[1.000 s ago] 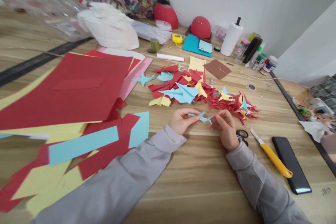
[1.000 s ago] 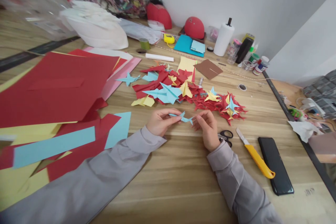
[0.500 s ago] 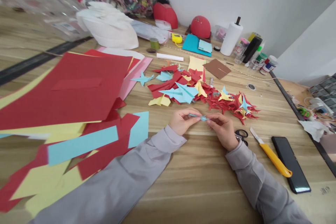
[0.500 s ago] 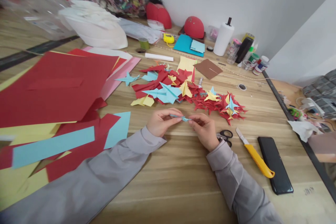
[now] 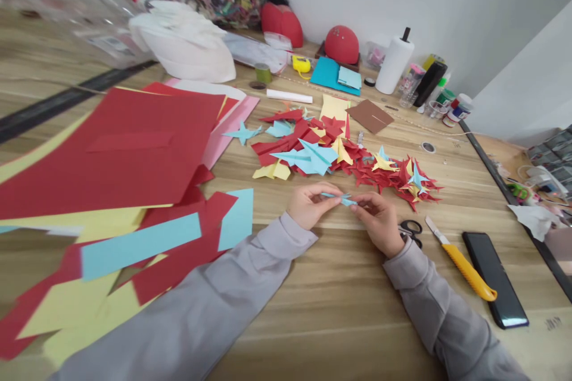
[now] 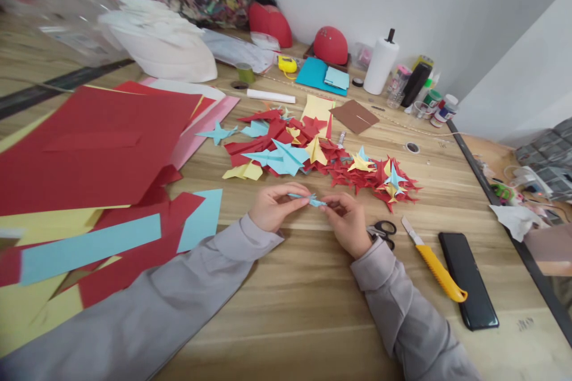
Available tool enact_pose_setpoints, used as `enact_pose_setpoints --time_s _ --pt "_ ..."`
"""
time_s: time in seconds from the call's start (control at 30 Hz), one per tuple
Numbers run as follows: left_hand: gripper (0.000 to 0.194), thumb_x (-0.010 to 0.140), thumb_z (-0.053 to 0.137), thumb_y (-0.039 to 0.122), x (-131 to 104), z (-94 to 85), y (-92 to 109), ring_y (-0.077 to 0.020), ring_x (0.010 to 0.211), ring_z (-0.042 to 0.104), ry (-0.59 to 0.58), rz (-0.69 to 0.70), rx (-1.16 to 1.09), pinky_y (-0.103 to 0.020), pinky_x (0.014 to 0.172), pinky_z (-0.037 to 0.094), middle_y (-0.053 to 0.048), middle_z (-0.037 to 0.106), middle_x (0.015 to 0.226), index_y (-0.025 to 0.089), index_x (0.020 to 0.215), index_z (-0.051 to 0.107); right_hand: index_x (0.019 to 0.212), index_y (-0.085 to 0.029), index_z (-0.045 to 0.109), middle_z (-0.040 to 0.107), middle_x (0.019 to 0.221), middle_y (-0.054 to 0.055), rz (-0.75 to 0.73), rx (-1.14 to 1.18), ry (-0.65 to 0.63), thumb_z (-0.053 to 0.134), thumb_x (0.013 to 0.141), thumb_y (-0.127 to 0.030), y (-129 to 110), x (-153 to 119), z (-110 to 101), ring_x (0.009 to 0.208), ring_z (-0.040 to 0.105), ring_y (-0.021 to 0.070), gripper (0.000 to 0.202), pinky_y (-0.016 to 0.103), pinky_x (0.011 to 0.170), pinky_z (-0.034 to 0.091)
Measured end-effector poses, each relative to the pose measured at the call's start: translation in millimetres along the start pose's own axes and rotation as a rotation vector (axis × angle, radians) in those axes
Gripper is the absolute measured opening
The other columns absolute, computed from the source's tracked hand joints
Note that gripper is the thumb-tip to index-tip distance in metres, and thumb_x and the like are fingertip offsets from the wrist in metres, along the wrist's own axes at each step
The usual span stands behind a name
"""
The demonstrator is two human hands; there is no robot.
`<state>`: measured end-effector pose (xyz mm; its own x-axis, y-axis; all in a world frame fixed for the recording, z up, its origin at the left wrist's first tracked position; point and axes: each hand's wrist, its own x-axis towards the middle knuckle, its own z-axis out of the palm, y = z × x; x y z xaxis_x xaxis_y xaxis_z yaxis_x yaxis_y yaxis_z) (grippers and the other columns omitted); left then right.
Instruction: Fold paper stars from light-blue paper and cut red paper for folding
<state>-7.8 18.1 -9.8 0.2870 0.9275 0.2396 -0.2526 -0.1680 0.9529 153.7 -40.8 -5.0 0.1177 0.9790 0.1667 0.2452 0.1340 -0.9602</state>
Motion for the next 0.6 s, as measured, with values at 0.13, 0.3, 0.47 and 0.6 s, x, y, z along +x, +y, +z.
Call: enact_pose_setpoints --time_s 0.13,0.3,0.47,0.6 --pt "0.018 0.059 0.077 0.026 -1.6 1.6 2.3 -0.0154 0.066 0.064 -0.02 -0.074 0.063 -0.027 0.062 0.053 -0.004 0.07 0.078 0.016 0.073 0.071 0.082 -0.021 0.068 0.064 0.081 0.003 -0.027 -0.013 0.047 0.068 0.074 -0.028 -2.7 0.1 -0.6 0.071 0.059 0.014 0.01 0.024 0.059 0.046" --pt "0.022 0.06 0.077 0.03 -4.8 3.9 0.2 -0.0153 0.059 0.064 -0.027 -0.145 0.154 -0.026 0.058 0.053 -0.004 0.071 0.069 0.015 0.074 0.069 0.082 -0.021 0.069 0.064 0.082 0.003 -0.028 -0.016 0.047 0.068 0.074 -0.027 -2.7 -0.5 -1.3 0.072 0.059 0.0143 0.01 0.025 0.061 0.047" --pt "0.009 0.067 0.07 0.023 -7.7 4.7 3.3 -0.0161 0.065 0.065 -0.012 -0.043 0.229 -0.027 0.064 0.053 -0.005 0.071 0.072 0.015 0.07 0.067 0.084 -0.021 0.069 0.065 0.082 0.003 -0.021 -0.038 0.03 0.068 0.074 -0.029 -0.7 0.1 -0.7 0.071 0.06 0.0142 0.013 0.024 0.058 0.047" --pt "0.002 0.069 0.067 0.018 -7.8 4.3 5.9 -0.0168 0.072 0.065 -0.018 0.038 0.253 -0.028 0.07 0.052 -0.005 0.071 0.074 0.016 0.069 0.067 0.084 -0.021 0.069 0.065 0.083 0.003 -0.024 -0.056 0.022 0.068 0.075 -0.031 -0.6 0.7 -0.5 0.071 0.061 0.0146 0.013 0.024 0.058 0.047"
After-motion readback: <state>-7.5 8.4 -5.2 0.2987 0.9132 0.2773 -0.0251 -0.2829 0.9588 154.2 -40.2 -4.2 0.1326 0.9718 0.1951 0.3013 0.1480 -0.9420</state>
